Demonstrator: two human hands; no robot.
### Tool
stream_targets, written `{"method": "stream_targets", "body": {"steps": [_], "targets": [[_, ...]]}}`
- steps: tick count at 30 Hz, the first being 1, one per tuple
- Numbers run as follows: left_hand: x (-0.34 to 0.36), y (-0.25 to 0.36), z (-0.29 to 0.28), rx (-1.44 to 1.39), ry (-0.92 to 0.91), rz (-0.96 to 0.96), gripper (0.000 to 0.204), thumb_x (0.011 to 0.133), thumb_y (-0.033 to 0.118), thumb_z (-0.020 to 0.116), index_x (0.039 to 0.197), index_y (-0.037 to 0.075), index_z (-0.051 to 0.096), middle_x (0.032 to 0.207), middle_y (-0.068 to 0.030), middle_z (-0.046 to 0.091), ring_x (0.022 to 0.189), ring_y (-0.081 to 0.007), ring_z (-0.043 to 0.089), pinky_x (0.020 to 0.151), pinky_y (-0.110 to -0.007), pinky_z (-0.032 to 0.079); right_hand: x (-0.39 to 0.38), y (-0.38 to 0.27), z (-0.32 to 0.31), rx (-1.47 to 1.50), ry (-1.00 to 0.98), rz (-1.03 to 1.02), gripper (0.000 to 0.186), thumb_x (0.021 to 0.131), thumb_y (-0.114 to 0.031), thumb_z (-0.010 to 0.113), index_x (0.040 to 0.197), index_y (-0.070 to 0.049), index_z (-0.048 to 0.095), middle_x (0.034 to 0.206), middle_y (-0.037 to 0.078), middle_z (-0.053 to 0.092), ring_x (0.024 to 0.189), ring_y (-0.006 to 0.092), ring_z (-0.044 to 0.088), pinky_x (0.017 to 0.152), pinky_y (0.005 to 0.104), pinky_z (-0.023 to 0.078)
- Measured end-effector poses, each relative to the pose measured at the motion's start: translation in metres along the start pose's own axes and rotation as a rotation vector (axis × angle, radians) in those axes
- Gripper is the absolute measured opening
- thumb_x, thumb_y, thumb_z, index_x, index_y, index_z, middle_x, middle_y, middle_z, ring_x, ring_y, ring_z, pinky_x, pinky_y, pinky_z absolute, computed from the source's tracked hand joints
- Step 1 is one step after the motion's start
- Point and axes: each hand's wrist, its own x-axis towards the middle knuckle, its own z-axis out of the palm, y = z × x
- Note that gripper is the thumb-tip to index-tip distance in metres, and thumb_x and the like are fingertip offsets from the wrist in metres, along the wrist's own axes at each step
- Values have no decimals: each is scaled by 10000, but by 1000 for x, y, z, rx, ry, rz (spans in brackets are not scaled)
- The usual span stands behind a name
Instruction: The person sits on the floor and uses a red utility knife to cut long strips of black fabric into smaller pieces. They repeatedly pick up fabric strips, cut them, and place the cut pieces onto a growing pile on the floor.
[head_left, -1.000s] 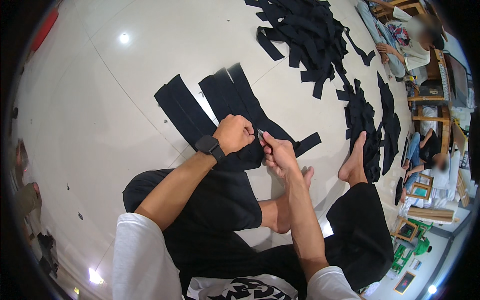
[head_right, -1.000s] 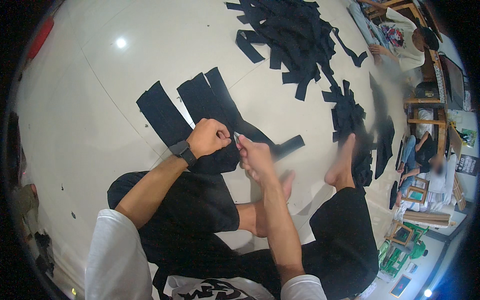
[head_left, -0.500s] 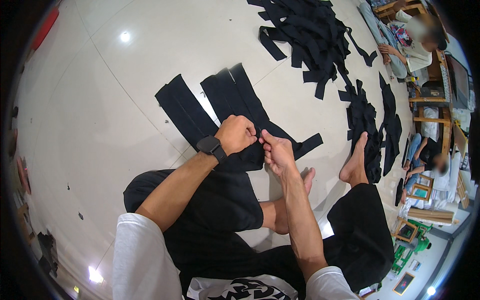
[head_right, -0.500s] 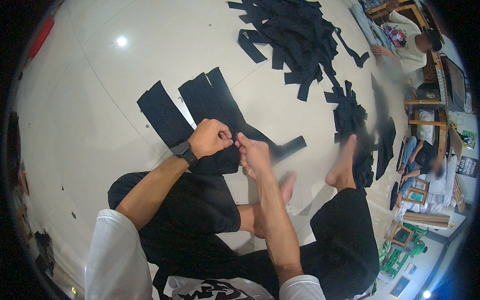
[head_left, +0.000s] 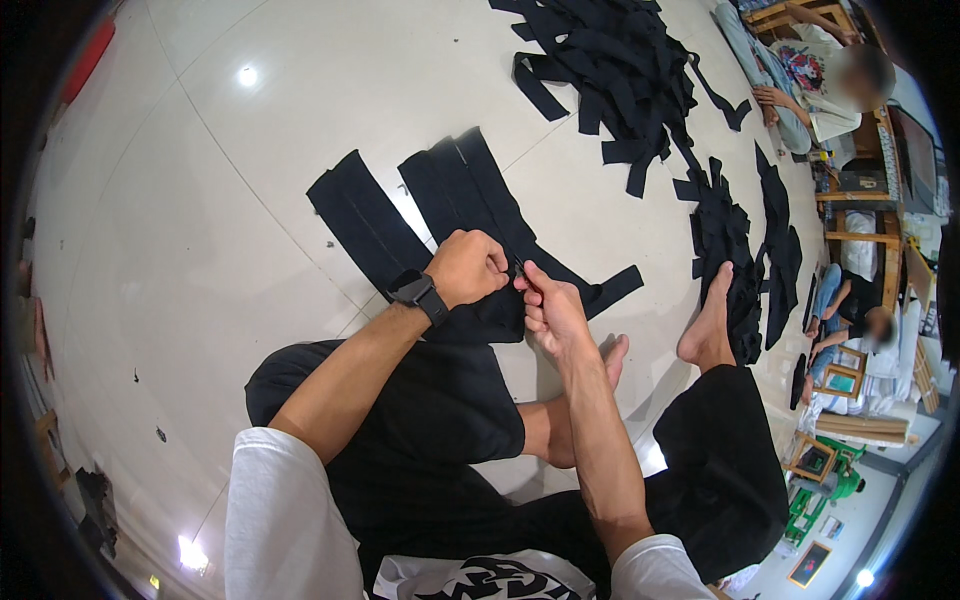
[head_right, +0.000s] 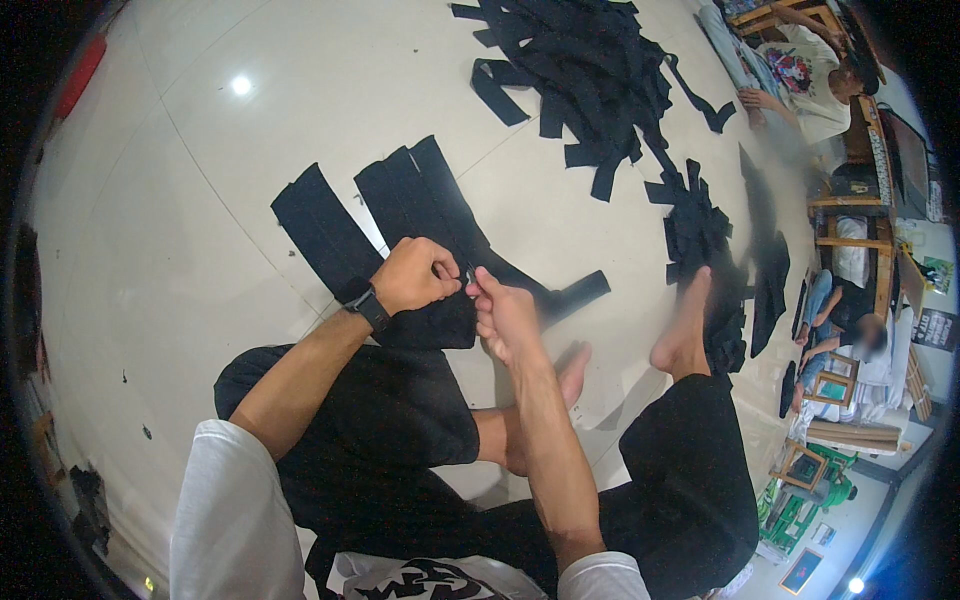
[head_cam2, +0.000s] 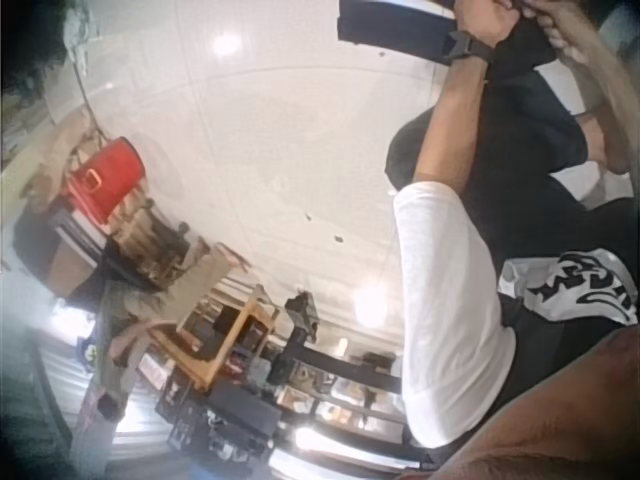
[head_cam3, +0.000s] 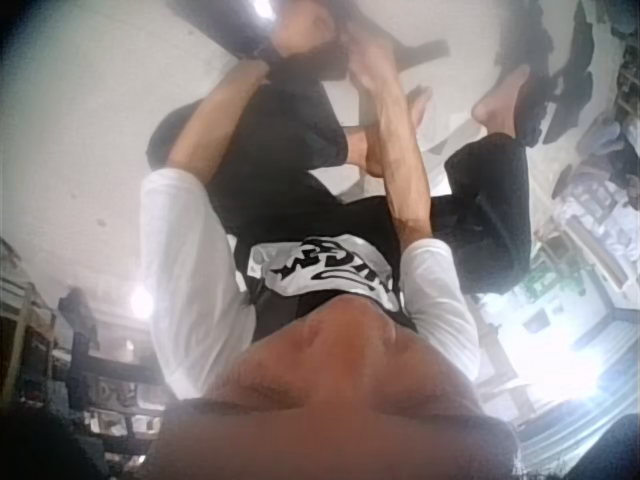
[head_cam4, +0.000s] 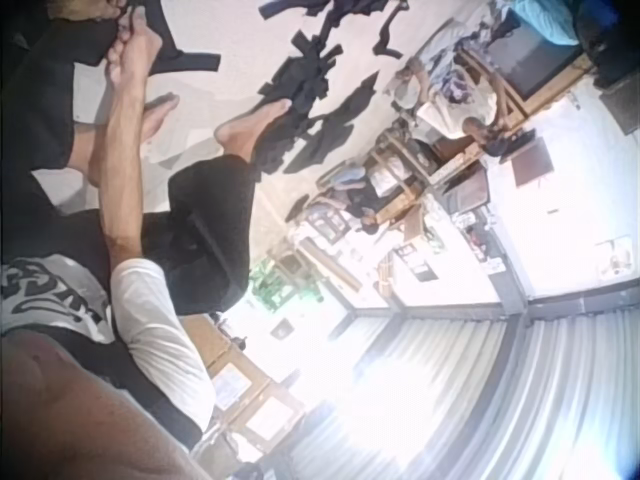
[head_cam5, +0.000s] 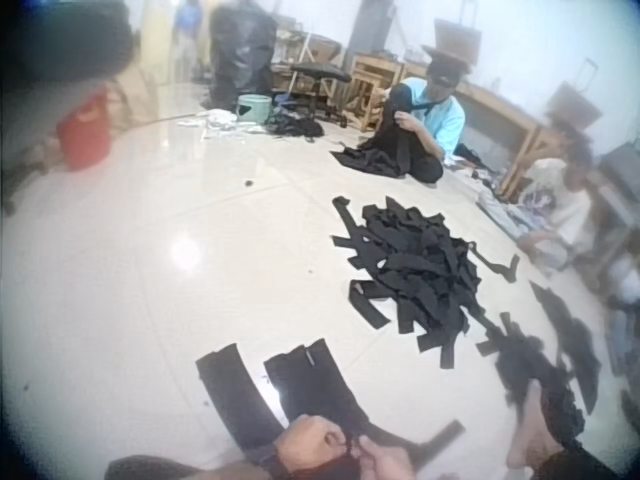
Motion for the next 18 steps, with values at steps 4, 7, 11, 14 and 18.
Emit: {"method": "stream_targets", "body": {"steps": [4, 7, 11, 14, 18], "targets": [[0, 3, 0, -2, -9, -22, 177, 774, 89, 786, 878, -49, 750, 759, -163, 746, 683, -217, 749, 660, -320, 578, 2, 2, 1, -11, 7, -23, 318, 998, -296, 681, 882, -8, 613, 603, -50, 428, 413, 42, 279, 387, 233, 197], [0, 0, 1, -3, -9, 0, 169, 776, 83, 781, 878, -49, 750, 764, -164, 747, 688, -218, 751, 663, -318, 581, 4, 4, 2, -33, 25, -49, 311, 998, -289, 680, 875, -12, 612, 599, -52, 423, 413, 42, 277, 386, 236, 195], [0, 0, 0, 12, -14, -16, 163, 777, 79, 778, 876, -48, 750, 770, -167, 748, 691, -217, 752, 662, -318, 582, 5, 8, 3, -36, 27, -74, 313, 997, -293, 679, 871, -14, 615, 593, -54, 415, 411, 44, 275, 385, 239, 193], [0, 1, -1, 0, -26, -23, 160, 773, 76, 777, 868, -49, 747, 761, -168, 746, 688, -215, 752, 659, -317, 581, 2, 7, 2, 16, 3, -37, 325, 994, -308, 680, 879, -10, 619, 592, -52, 417, 407, 45, 275, 383, 240, 192], [0, 0, -1, 10, -35, -21, 152, 766, 68, 776, 857, -49, 744, 746, -164, 744, 678, -214, 750, 655, -315, 580, -1, 3, 2, 40, 12, 19, 335, 990, -321, 682, 889, -6, 624, 592, -51, 417, 403, 47, 271, 383, 238, 189]]}}
